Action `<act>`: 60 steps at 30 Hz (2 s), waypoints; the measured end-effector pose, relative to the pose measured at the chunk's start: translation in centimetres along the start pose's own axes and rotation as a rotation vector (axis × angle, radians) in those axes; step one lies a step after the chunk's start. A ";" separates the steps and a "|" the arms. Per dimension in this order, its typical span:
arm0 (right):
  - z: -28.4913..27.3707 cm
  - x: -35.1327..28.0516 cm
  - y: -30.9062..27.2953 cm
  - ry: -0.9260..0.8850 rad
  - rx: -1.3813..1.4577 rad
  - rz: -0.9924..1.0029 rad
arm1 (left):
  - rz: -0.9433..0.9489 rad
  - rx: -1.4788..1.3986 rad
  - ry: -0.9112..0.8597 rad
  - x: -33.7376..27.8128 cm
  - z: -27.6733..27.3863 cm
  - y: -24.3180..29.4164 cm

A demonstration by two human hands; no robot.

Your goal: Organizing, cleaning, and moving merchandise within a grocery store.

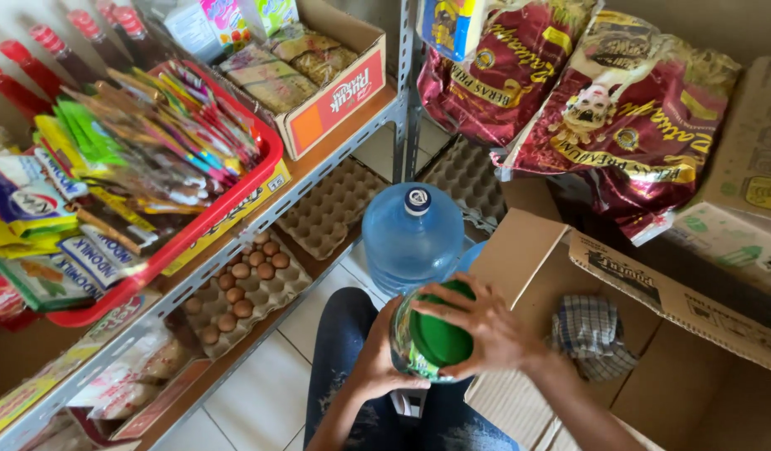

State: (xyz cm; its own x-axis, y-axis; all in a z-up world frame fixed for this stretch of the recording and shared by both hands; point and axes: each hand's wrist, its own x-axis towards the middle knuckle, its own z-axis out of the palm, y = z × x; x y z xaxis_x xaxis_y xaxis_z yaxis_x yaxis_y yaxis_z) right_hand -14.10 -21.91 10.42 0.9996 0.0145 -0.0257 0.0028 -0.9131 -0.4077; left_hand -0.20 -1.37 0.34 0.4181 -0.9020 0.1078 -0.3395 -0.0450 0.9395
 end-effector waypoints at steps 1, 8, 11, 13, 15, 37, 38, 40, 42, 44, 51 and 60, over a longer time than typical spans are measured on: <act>0.5 -0.4 -0.4 0.077 0.002 0.006 | 0.033 -0.005 -0.008 0.0 -0.1 -0.1; 1.9 -3.7 -0.2 0.568 0.194 0.072 | 0.102 0.132 -0.010 -1.0 0.9 -0.8; 7.9 -8.5 6.3 1.155 0.784 0.655 | 0.199 0.182 0.054 -0.6 1.3 0.2; 6.4 -10.7 8.0 1.008 0.511 0.823 | 0.243 0.207 0.082 -0.4 1.8 0.6; 5.8 -12.2 9.3 0.846 0.241 0.968 | 0.286 0.237 0.110 -0.4 2.1 0.8; 2.0 -5.7 -5.0 0.737 0.190 0.555 | 0.057 0.197 0.067 5.6 2.9 6.8; 2.6 -5.7 -5.1 0.857 0.063 0.479 | 0.067 0.262 0.075 5.4 3.2 7.0; 3.8 -8.2 -3.8 0.764 0.123 0.593 | 0.088 0.285 0.076 4.7 3.3 8.1; 4.1 -10.2 -3.1 0.665 0.176 0.704 | 0.110 0.302 0.079 4.3 3.4 8.6; 3.4 -11.9 -3.0 0.555 -0.009 0.954 | 0.142 0.298 0.124 4.1 3.5 8.8; -0.7 -8.7 -7.2 0.862 0.175 1.046 | 0.133 0.277 0.200 4.7 4.6 9.0; 1.0 -9.9 -4.7 0.770 0.597 0.732 | 0.039 0.030 0.155 5.9 3.4 10.8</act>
State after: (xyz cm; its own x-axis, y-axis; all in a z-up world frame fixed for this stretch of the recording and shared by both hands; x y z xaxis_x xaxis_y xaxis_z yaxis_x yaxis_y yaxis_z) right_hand -24.03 -17.35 11.65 0.5156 -0.8559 0.0398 -0.3802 -0.2702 -0.8845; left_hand -4.25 -8.66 9.97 0.5280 -0.8265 0.1950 -0.3817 -0.0259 0.9239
